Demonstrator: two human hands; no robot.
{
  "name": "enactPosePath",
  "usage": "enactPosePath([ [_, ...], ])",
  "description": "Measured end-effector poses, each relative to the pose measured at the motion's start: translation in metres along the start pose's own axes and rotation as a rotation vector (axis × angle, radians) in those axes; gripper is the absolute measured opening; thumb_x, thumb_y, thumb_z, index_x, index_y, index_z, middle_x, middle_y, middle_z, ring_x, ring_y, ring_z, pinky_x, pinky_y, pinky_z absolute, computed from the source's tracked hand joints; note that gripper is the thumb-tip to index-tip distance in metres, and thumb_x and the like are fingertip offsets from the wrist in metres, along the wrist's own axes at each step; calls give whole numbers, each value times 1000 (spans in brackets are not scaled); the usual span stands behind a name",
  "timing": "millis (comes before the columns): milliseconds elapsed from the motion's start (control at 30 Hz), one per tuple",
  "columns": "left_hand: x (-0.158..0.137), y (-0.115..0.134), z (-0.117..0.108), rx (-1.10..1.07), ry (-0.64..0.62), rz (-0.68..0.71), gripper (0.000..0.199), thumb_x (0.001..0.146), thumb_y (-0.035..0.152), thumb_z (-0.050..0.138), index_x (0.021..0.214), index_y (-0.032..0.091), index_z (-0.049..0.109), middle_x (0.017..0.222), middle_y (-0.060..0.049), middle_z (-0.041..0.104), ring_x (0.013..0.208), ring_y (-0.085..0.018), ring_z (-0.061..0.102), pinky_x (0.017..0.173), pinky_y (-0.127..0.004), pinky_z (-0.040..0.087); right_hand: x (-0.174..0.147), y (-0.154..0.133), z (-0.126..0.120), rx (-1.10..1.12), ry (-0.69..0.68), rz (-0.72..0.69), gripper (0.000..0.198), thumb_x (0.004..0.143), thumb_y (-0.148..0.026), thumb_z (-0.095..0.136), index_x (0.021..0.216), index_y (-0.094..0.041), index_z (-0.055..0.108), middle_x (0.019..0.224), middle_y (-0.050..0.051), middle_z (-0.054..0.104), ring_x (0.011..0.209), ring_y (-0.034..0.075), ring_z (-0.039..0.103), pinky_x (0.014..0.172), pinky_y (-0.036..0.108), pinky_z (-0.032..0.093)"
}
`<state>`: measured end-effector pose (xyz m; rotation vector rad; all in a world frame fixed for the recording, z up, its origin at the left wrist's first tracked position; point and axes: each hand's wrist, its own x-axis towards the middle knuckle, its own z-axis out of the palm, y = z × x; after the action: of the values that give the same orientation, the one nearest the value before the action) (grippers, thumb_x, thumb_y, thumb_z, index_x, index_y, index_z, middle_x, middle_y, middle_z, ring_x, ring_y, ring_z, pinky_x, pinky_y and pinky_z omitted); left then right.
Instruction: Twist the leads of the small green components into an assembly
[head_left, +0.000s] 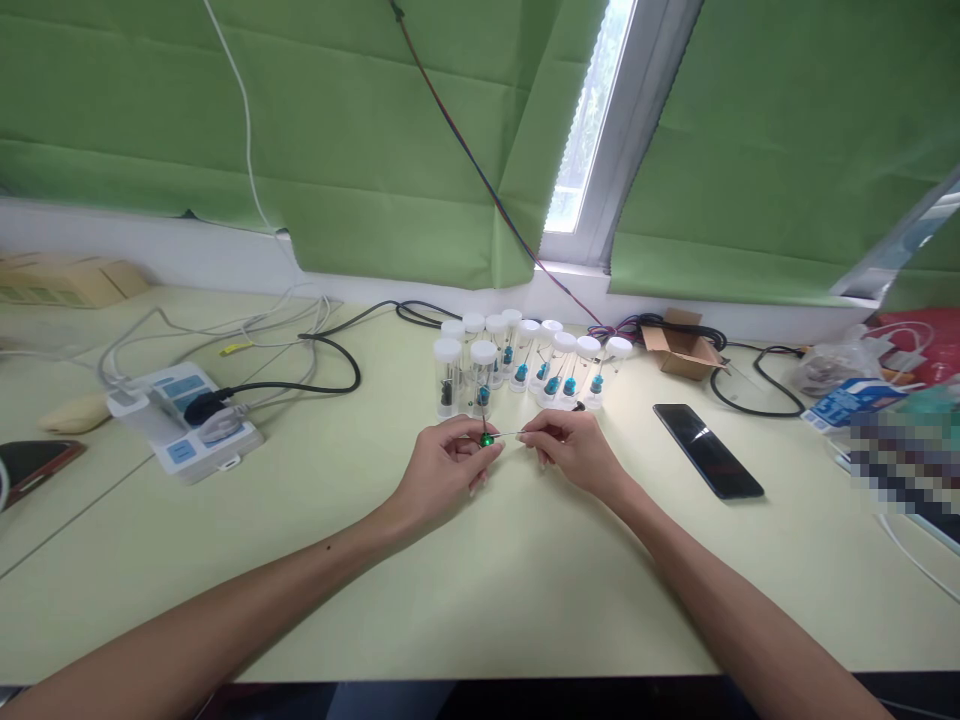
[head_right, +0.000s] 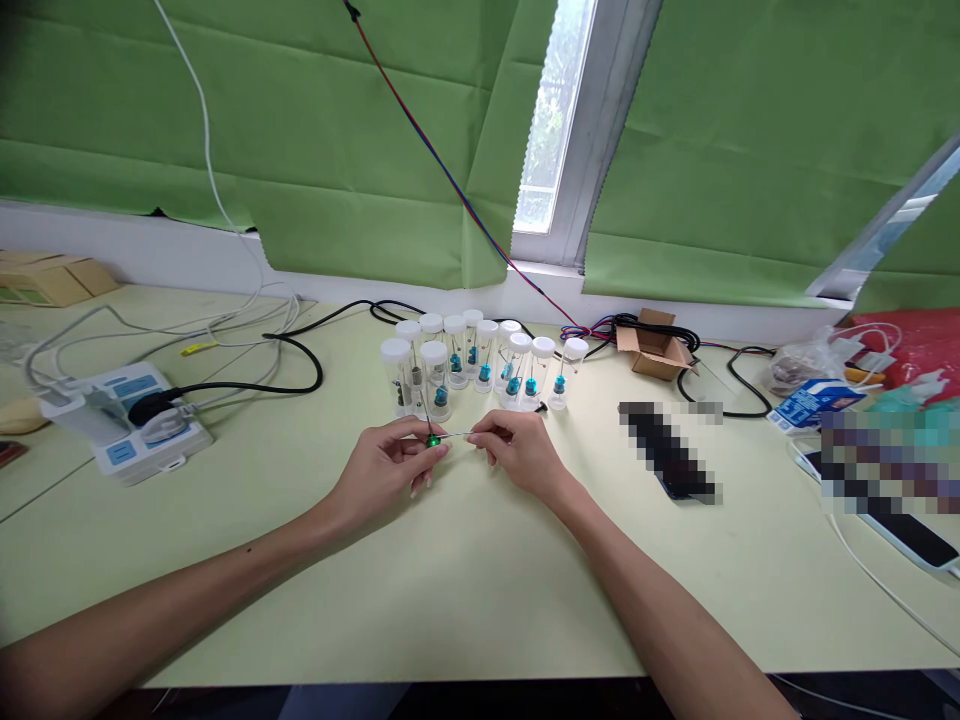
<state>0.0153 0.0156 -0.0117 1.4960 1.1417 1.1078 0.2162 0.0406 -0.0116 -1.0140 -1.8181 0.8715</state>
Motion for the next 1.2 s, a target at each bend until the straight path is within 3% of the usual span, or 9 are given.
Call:
enactPosePath([
  [333,0,0,1,-4,1,13,21,77,39,72,83,19,68,53,3,53,44,-12,52,43,-23,41,0,-7,-1,98,-61,82,34,85,-45,63,65,-18,60,56,-1,56,44,9,46,45,24,38],
  [600,-2,-1,1,36,-5,26,19,79,36,71,87,19,69,59,3,56,46,-10,54,44,-21,44,0,-7,-1,293,-167,266,37,82,-48,65,65,-16,58,52,-3,52,39,7,42,38,20,28],
  [833,-2,-3,1,74,-26,85,16,81,34,69,87,19,71,70,1,57,48,-9,55,46,-21,45,1,0,-2,449,-240,378,37,80,-45,69,62,-15,55,48,-5,47,36,5,38,36,19,22],
  [1033,0,-7,0,160,-31,186,14,83,31,67,88,20,72,80,0,57,52,-7,56,48,-21,46,1,-3,-2,645,-285,557,38,77,-40,73,61,-15,50,52,-7,39,36,2,30,36,19,15],
  [1200,-1,-7,0,112,-35,145,13,82,31,68,86,19,71,76,1,57,50,-7,56,45,-21,45,1,-3,-1,659,-281,560,38,78,-40,73,61,-15,50,53,-7,40,36,2,32,36,19,18],
])
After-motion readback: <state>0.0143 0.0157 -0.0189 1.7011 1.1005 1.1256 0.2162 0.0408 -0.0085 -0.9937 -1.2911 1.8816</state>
